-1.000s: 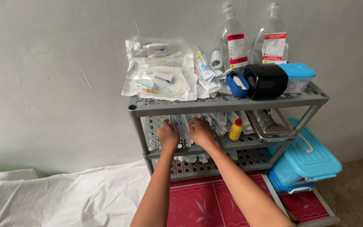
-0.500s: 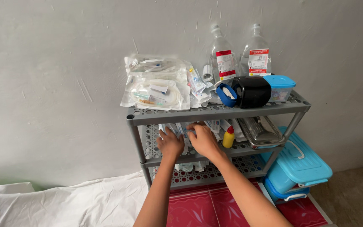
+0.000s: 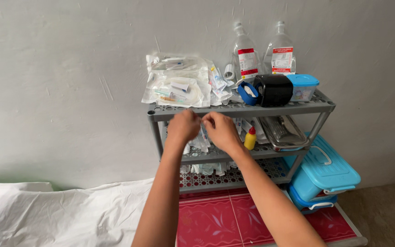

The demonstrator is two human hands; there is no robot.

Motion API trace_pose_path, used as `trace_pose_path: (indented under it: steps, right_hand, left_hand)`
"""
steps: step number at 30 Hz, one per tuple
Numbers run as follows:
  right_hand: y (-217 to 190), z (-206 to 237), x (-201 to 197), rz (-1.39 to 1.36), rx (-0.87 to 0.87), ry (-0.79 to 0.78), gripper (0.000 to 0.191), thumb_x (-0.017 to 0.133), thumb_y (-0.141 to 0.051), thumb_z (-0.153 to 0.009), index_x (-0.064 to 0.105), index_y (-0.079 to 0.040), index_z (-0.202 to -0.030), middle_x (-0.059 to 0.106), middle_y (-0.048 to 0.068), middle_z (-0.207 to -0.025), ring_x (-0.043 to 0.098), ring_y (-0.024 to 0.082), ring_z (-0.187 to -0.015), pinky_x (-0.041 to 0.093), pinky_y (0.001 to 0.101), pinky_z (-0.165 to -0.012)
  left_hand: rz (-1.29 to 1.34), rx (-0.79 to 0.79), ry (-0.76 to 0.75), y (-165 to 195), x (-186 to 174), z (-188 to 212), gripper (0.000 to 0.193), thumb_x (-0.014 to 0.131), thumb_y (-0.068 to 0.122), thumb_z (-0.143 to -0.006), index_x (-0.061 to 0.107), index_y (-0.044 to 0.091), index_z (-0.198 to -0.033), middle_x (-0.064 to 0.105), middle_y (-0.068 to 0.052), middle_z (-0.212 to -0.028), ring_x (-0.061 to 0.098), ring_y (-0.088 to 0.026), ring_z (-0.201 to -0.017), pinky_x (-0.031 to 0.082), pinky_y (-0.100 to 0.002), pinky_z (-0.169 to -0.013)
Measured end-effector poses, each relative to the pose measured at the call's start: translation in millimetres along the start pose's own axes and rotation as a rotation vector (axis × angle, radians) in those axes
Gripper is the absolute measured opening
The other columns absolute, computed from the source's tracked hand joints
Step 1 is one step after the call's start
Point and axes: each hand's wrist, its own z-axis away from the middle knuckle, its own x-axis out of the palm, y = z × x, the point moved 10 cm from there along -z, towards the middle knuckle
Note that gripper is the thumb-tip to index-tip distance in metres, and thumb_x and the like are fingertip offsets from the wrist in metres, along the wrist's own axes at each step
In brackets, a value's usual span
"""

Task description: The person organizes medical supplies on a metal shelving unit. They pick up packaged items from a lower shelf, fold and stack soft packaged goods, arrange tubes and packets upright on the shelves, and reposition a yellow bottle among the supplies.

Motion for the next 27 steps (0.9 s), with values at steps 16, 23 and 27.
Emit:
trace_pose_path:
  steps: [16, 23, 27]
  right_hand:
    - [7, -28, -24, 0.012, -0.029, 0.127, 0.018, 0.068, -0.013, -0.090, 0.071, -0.006, -0.106, 0.076, 0.008, -0.099, 0.074, 0.020, -0.089, 0.057, 0.0355, -0.081]
    - [-7, -27, -45, 0.086, -0.103, 0.198, 0.016, 0.067, -0.010, -0.089, 0.072, -0.006, -0.103, 0.069, 0.011, -0.105, 0.071, 0.025, -0.086, 0.056, 0.0380, -0.080]
    - [-19, -36, -57, 0.197, -0.202, 0.247, 0.015, 0.067, -0.007, -0.089, 0.073, -0.006, -0.103, 0.067, 0.013, -0.105, 0.068, 0.030, -0.096, 0.054, 0.0421, -0.086]
  left_hand:
    - [0.150, 0.160, 0.281, 10, -53, 24, 0.036, 0.075, 0.024, -0.086, 0.066, 0.011, -0.118, 0.064, -0.020, -0.119, 0.064, -0.039, -0.107, 0.052, -0.048, -0.089]
    - [0.127, 0.259, 0.370, 20, -67, 25, 0.031, 0.074, 0.015, -0.085, 0.067, 0.011, -0.115, 0.061, -0.017, -0.123, 0.058, -0.040, -0.110, 0.051, -0.049, -0.089]
    - [0.064, 0.294, 0.403, 22, -73, 19, 0.029, 0.075, 0.015, -0.084, 0.069, 0.012, -0.113, 0.061, -0.016, -0.123, 0.057, -0.039, -0.110, 0.051, -0.048, -0.089]
